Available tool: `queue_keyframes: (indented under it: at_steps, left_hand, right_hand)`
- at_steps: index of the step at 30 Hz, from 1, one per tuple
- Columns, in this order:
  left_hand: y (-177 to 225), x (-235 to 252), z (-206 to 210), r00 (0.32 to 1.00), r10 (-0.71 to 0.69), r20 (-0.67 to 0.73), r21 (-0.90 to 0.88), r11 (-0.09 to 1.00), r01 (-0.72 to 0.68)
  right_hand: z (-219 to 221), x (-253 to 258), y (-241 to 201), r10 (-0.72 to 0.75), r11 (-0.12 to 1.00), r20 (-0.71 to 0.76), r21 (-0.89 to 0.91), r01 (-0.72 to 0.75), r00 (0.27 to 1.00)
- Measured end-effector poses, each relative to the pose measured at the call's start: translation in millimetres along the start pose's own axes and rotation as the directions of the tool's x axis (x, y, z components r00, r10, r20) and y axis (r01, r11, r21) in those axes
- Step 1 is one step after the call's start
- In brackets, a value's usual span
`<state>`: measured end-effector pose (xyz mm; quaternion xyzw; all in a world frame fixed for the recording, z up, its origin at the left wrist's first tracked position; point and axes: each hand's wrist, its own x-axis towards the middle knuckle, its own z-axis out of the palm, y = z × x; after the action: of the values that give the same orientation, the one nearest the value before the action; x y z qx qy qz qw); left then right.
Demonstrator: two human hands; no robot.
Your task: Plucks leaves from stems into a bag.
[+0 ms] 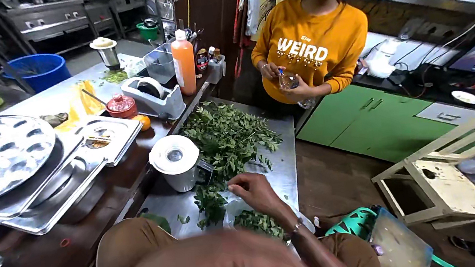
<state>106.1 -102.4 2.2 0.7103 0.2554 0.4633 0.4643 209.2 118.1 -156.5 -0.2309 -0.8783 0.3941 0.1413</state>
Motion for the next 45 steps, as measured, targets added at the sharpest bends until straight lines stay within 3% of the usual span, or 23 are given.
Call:
queue_keyframes:
  at_steps: [1,2,4,6,7,9,13,18,22,26,31,36,40,43,45]
  left_hand:
    - [-13.1,-1.0,-28.4,0.991,-0.005,-0.135,0.09,0.996,0.017]
    - [-25.0,-2.2,-49.4,0.937,0.025,-0.348,0.223,0.973,0.058]
    - [-57.5,-7.6,-82.8,0.682,0.209,-0.701,0.456,0.866,0.203]
    - [-100.6,-22.3,-113.0,0.392,0.413,-0.822,0.523,0.82,0.231]
    - [-120.6,-32.0,-124.3,0.283,0.46,-0.842,0.529,0.809,0.256]
    - [-148.9,-50.0,-135.8,0.161,0.454,-0.876,0.48,0.793,0.375]
    - [-153.8,-63.4,-148.8,0.118,0.277,-0.954,0.29,0.742,0.604]
    - [-156.6,-59.4,-155.1,0.122,0.228,-0.966,0.248,0.687,0.683]
    - [-152.4,-59.4,-150.6,0.121,0.324,-0.938,0.33,0.733,0.595]
    - [-148.9,-60.9,-142.0,0.136,0.397,-0.908,0.415,0.801,0.432]
    - [-142.6,-61.6,-158.6,-0.016,0.499,-0.866,0.466,0.82,0.333]
    - [-140.7,-64.3,-161.0,-0.089,0.556,-0.827,0.522,0.816,0.246]
    - [-135.8,-68.3,-163.0,-0.138,0.59,-0.795,0.557,0.801,0.218]
    - [-133.5,-69.7,-163.0,-0.155,0.575,-0.803,0.542,0.814,0.21]
    - [-132.8,-69.4,-162.9,-0.155,0.566,-0.81,0.535,0.821,0.202]
  right_hand:
    - [7.8,13.2,2.0,0.024,0.999,0.073,-0.051,-0.02,0.997]
    - [15.3,25.1,4.2,0.055,0.995,0.152,-0.092,-0.042,0.987]
    - [34.3,46.8,14.5,0.143,0.979,0.262,-0.179,-0.097,0.954]
    - [52.0,60.4,19.6,0.218,0.964,0.255,-0.207,-0.167,0.942]
    - [58.2,65.8,18.9,0.23,0.959,0.211,-0.213,-0.185,0.95]
    - [66.0,74.1,16.6,0.199,0.965,0.117,-0.197,-0.173,0.973]
    - [85.1,80.8,-3.9,0.17,0.974,0.06,-0.162,-0.158,0.984]
    - [129.9,61.7,-22.2,0.156,0.987,0.153,-0.066,-0.147,0.976]
    - [121.9,62.5,-17.0,0.183,0.982,0.277,-0.089,-0.165,0.943]
    - [91.0,75.7,1.1,0.304,0.918,0.287,-0.343,-0.199,0.908]
    - [106.3,75.4,4.3,0.301,0.885,0.335,-0.448,-0.13,0.893]
    - [148.6,75.6,-5.3,0.469,0.807,0.384,-0.553,-0.209,0.796]
    - [185.0,59.5,-4.0,0.319,0.88,0.53,-0.473,-0.039,0.786]
    - [207.4,49.1,-10.9,0.202,0.922,0.495,-0.387,0.006,0.845]
    - [220.5,48.7,-14.0,0.035,0.936,0.472,-0.326,0.137,0.881]
